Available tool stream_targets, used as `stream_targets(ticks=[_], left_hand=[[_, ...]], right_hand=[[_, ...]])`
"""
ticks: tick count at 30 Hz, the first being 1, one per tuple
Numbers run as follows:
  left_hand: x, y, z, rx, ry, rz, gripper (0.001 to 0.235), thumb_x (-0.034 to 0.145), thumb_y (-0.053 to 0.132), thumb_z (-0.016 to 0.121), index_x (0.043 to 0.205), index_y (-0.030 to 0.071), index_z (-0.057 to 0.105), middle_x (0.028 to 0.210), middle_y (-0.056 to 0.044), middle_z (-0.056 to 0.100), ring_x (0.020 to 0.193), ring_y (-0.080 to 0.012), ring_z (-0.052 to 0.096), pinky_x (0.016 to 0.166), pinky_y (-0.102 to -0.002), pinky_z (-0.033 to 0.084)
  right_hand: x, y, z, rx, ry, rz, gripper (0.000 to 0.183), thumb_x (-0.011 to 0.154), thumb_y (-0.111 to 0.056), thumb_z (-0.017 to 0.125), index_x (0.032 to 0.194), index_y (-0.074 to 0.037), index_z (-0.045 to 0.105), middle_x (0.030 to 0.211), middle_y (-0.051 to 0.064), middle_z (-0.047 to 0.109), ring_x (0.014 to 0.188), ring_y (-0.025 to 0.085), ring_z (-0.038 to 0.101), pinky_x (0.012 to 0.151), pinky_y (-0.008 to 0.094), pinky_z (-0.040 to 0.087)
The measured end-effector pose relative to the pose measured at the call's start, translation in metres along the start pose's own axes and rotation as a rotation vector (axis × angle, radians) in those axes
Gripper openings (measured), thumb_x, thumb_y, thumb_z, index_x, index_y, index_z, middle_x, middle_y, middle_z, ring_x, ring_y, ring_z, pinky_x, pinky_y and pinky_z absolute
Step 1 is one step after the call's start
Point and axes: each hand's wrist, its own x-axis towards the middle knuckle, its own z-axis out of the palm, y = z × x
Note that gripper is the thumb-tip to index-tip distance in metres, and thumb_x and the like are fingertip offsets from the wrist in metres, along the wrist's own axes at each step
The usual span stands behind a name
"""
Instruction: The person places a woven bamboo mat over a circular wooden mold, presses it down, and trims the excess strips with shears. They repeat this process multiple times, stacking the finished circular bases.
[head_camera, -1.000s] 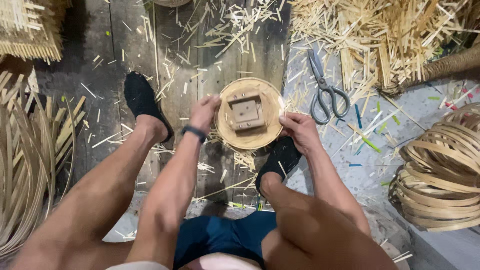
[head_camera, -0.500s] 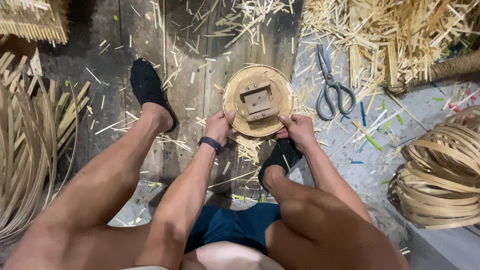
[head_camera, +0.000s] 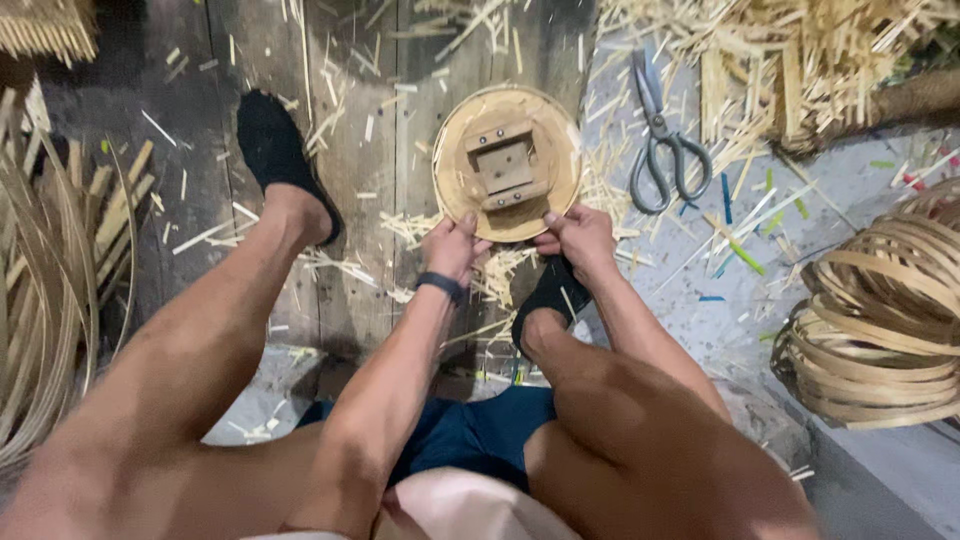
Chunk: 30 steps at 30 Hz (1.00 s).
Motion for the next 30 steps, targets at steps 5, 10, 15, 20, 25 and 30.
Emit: stream_targets(ticks=[5, 10, 15, 20, 25, 30], left_hand=[[-0.033, 0.106, -0.011, 0.797, -0.153, 0.532, 0.028, 0.095, 0.018, 0.07, 0.118, 0.004, 0.076, 0.102, -0.014, 0.081, 0.085, -0.0184, 0.073, 0.075, -0.033, 0.06], [-0.083, 0.13, 0.051, 0.79, -0.277, 1.013, 0.043, 0.1, 0.03, 0.07, 0.134, 0.005, 0.07, 0.116, -0.018, 0.073, 0.103, -0.0247, 0.069, 0.089, -0.038, 0.057], [-0.104, 0.126, 0.087, 0.767, -0.202, 1.166, 0.041, 0.117, 0.04, 0.049, 0.138, 0.01, 0.068, 0.127, -0.018, 0.074, 0.113, -0.0286, 0.072, 0.096, -0.04, 0.058], [-0.091, 0.141, 0.094, 0.988, -0.137, 1.097, 0.046, 0.107, 0.043, 0.048, 0.138, 0.015, 0.068, 0.093, -0.016, 0.077, 0.079, -0.0258, 0.078, 0.071, -0.039, 0.06], [-0.083, 0.161, 0.098, 0.946, -0.141, 1.165, 0.044, 0.108, 0.044, 0.049, 0.13, 0.013, 0.072, 0.103, -0.016, 0.078, 0.085, -0.0268, 0.079, 0.073, -0.037, 0.061], [-0.074, 0.166, 0.095, 0.9, -0.164, 1.245, 0.048, 0.113, 0.047, 0.047, 0.124, 0.01, 0.074, 0.106, -0.014, 0.078, 0.093, -0.0272, 0.078, 0.078, -0.037, 0.061]], right_hand=[[-0.024, -0.057, -0.016, -0.376, -0.004, -0.432, 0.104, 0.073, -0.024, 0.092, 0.151, 0.006, 0.029, 0.135, 0.028, 0.051, 0.123, 0.032, 0.056, 0.094, 0.045, 0.057], [-0.031, -0.087, 0.017, -0.431, -0.111, -0.631, 0.132, 0.06, -0.034, 0.1, 0.154, 0.004, 0.016, 0.147, 0.028, 0.046, 0.135, 0.034, 0.05, 0.113, 0.046, 0.043], [-0.028, -0.083, 0.032, -0.325, 0.023, -0.558, 0.114, 0.068, -0.031, 0.094, 0.15, 0.003, 0.023, 0.139, 0.023, 0.054, 0.128, 0.03, 0.059, 0.109, 0.039, 0.049], [-0.026, -0.085, 0.035, -0.283, 0.11, -0.481, 0.104, 0.07, -0.03, 0.091, 0.147, 0.002, 0.029, 0.137, 0.021, 0.058, 0.125, 0.027, 0.062, 0.106, 0.038, 0.05], [-0.027, -0.094, 0.045, -0.322, 0.145, -0.509, 0.107, 0.066, -0.035, 0.093, 0.145, 0.004, 0.031, 0.133, 0.023, 0.059, 0.122, 0.028, 0.062, 0.105, 0.038, 0.05], [-0.026, -0.094, 0.044, -0.337, 0.162, -0.55, 0.107, 0.066, -0.038, 0.093, 0.146, 0.004, 0.036, 0.132, 0.022, 0.06, 0.122, 0.03, 0.063, 0.106, 0.039, 0.05]])
